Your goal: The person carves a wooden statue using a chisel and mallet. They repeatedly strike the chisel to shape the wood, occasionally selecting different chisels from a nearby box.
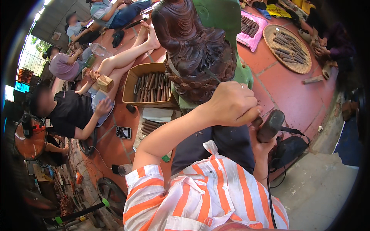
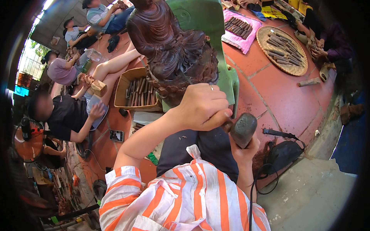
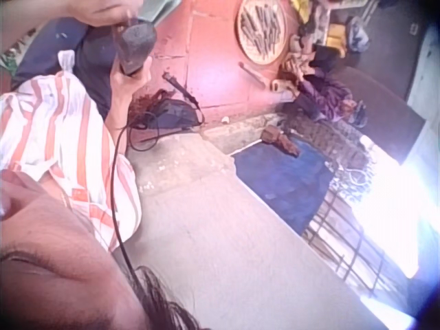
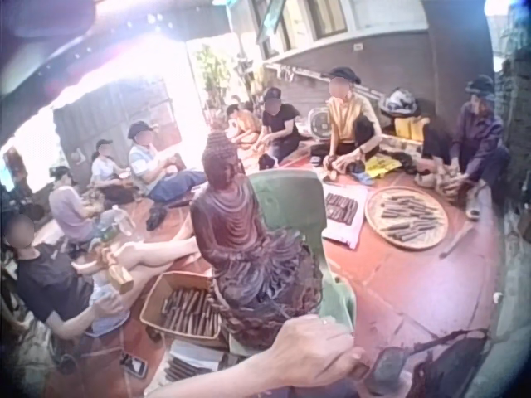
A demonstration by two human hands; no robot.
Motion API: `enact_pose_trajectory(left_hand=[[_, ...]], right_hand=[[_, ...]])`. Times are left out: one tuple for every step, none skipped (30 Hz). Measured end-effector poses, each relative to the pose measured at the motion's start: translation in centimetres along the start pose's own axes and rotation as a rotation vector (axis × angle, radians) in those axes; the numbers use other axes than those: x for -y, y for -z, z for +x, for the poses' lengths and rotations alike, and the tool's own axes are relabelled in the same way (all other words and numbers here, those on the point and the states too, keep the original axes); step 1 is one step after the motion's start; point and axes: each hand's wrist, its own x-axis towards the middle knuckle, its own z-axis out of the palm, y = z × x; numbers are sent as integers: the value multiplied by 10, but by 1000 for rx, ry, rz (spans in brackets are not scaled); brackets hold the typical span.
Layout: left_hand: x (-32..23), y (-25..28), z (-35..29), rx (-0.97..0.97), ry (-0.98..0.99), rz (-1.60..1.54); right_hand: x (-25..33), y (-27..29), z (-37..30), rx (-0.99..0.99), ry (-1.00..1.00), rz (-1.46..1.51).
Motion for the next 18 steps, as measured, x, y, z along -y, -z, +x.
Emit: enact_pose_trajectory(left_hand=[[3, 1, -1, 4, 9, -1], [6, 3, -1, 6, 18, 0], [8, 4, 0, 8, 28, -21], [10, 6, 0, 10, 38, -41], [11, 7, 2, 11, 45, -63], [11, 9, 3, -5, 43, -81], [11, 11, 4, -20, 40, -98], [11, 12, 5, -34, 38, -117], [11, 14, 6, -68, 34, -154], [12, 15, 7, -101, 31, -190], [13, 17, 7, -133, 29, -225], [16, 17, 7, -154, 21, -232], [19, 16, 6, -175, 13, -239], [22, 15, 6, -195, 4, -243], [22, 15, 4, -194, 12, -234], [21, 14, 3, -194, 20, -225], [20, 12, 3, -194, 24, -221], [20, 12, 4, -185, 20, -209]], right_hand=[[1, 0, 1, 14, -8, 4], [2, 0, 2, 30, -13, 10], [5, 0, 4, 42, -20, -17], [10, 1, 4, 55, -27, -43], [14, 1, 4, 64, -33, -72], [14, 2, 4, 63, -17, -80], [13, 3, 4, 62, -1, -87], [12, 4, 4, 60, 15, -96], [13, 4, 3, 36, 12, -105], [15, 5, 2, 12, 9, -115], [18, 4, 2, -11, 5, -122], [22, 4, 5, -15, 46, -199], [28, 4, 10, -21, 88, -276], [34, 2, 15, -26, 131, -350], [39, -3, 20, -66, 126, -299], [35, -3, 20, -57, 122, -389], [30, -4, 21, -52, 116, -485], [28, -5, 23, -46, 111, -580]])
